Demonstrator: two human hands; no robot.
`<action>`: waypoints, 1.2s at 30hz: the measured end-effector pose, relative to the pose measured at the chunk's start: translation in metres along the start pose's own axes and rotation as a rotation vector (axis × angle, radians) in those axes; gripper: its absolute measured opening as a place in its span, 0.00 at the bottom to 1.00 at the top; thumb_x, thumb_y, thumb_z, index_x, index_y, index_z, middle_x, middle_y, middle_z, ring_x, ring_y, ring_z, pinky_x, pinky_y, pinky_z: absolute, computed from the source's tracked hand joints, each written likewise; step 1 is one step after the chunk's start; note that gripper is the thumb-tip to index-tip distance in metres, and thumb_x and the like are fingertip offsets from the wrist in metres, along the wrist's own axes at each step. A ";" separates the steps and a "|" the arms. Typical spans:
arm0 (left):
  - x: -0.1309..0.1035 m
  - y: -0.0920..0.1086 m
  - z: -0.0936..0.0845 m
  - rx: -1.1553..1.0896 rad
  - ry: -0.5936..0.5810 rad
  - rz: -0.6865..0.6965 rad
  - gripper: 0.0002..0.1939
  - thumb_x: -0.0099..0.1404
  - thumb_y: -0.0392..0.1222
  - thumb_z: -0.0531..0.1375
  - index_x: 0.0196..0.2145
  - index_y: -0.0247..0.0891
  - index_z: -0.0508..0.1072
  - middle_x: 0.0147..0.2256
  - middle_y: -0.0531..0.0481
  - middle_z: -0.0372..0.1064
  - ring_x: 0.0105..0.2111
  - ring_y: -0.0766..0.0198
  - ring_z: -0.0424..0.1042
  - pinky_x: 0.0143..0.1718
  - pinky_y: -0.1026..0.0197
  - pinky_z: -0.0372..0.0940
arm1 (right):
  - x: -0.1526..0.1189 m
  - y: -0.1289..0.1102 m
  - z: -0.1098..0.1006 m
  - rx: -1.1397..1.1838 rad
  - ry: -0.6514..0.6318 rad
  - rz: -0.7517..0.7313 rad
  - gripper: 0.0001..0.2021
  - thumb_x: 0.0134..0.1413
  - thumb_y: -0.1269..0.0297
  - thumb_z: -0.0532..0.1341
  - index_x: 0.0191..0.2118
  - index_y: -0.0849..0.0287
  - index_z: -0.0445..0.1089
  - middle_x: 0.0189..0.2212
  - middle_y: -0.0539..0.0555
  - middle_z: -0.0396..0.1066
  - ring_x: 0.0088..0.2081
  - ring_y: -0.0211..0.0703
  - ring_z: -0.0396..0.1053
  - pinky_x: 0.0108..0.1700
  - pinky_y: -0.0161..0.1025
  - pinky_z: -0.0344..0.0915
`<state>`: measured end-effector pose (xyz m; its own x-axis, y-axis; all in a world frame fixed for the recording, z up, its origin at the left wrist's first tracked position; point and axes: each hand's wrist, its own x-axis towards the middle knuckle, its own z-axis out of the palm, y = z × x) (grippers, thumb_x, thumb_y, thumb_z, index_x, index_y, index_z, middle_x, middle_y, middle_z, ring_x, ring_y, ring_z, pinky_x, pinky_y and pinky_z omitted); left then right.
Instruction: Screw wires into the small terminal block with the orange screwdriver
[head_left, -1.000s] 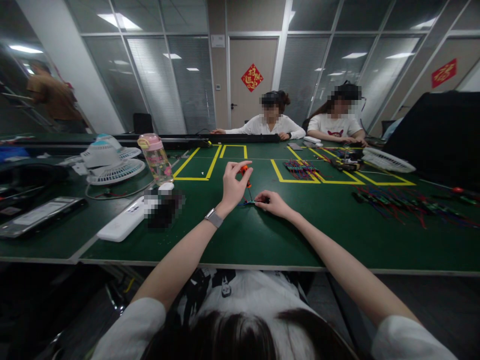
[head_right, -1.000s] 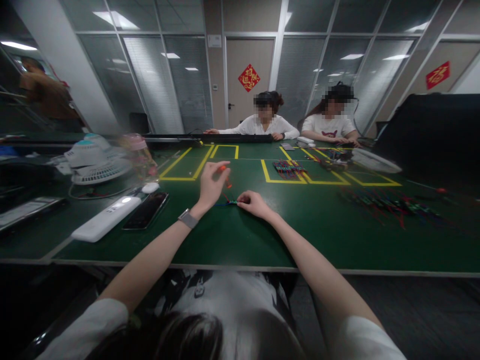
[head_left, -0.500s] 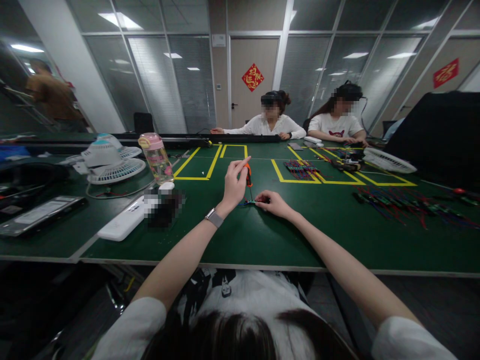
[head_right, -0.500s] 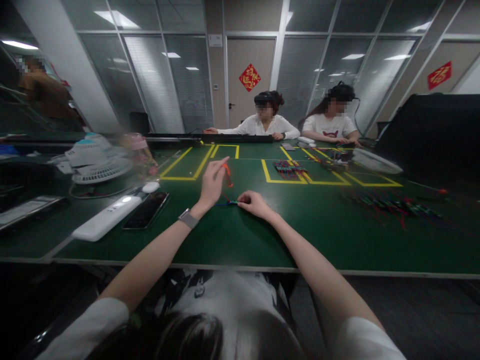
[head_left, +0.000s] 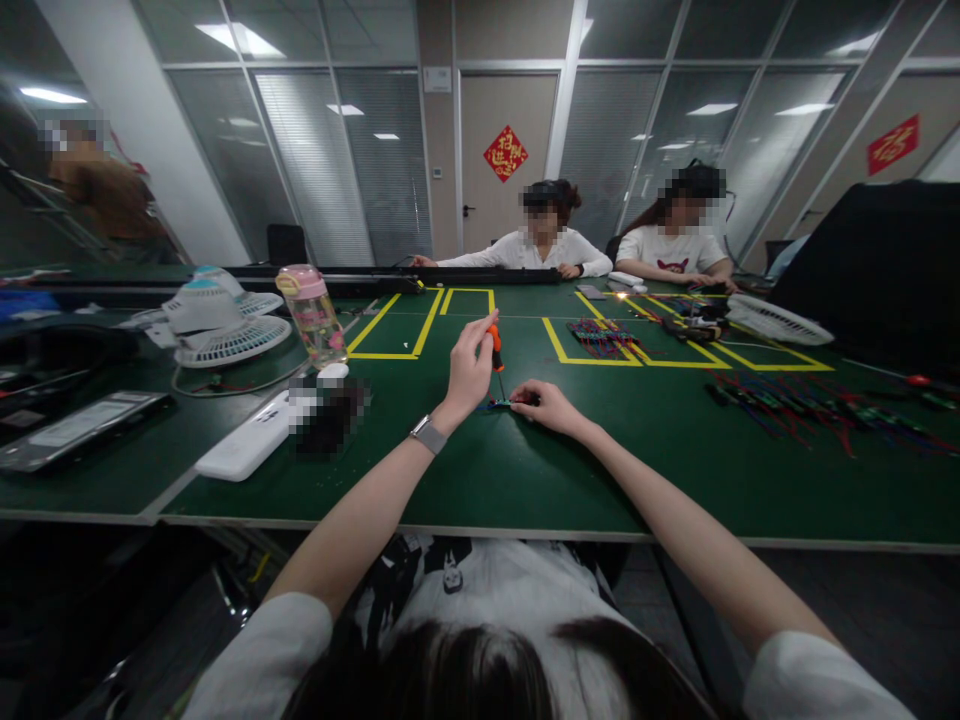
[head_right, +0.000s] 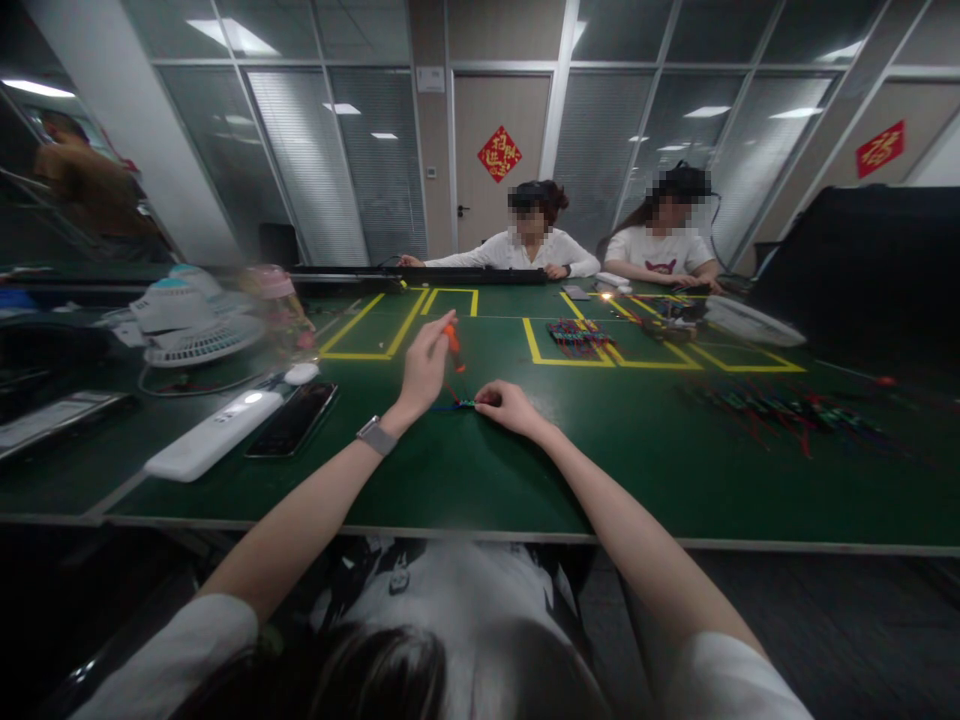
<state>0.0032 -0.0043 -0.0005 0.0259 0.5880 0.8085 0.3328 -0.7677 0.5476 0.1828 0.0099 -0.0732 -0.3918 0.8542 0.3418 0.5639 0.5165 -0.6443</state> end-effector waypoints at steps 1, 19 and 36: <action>0.000 0.000 0.000 0.008 0.002 0.009 0.17 0.70 0.39 0.49 0.53 0.43 0.68 0.44 0.47 0.68 0.45 0.63 0.67 0.49 0.59 0.61 | 0.000 0.000 0.000 0.003 0.000 0.002 0.09 0.48 0.64 0.62 0.35 0.62 0.73 0.28 0.52 0.70 0.30 0.38 0.66 0.34 0.35 0.62; -0.002 0.002 0.000 0.108 0.052 0.018 0.12 0.66 0.43 0.57 0.46 0.43 0.72 0.36 0.49 0.65 0.38 0.64 0.67 0.44 0.61 0.63 | 0.000 0.001 0.001 0.024 0.011 0.008 0.09 0.48 0.64 0.63 0.35 0.63 0.73 0.29 0.53 0.71 0.30 0.38 0.66 0.35 0.36 0.63; -0.002 0.001 0.001 0.050 0.050 0.003 0.14 0.70 0.42 0.49 0.49 0.42 0.70 0.42 0.47 0.67 0.43 0.64 0.68 0.47 0.60 0.62 | 0.000 -0.001 0.000 0.002 0.004 -0.003 0.09 0.48 0.64 0.62 0.34 0.63 0.73 0.27 0.52 0.70 0.29 0.37 0.64 0.33 0.35 0.61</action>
<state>0.0043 -0.0064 -0.0013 -0.0199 0.5716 0.8203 0.3796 -0.7547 0.5351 0.1821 0.0093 -0.0730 -0.3906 0.8527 0.3470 0.5612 0.5194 -0.6444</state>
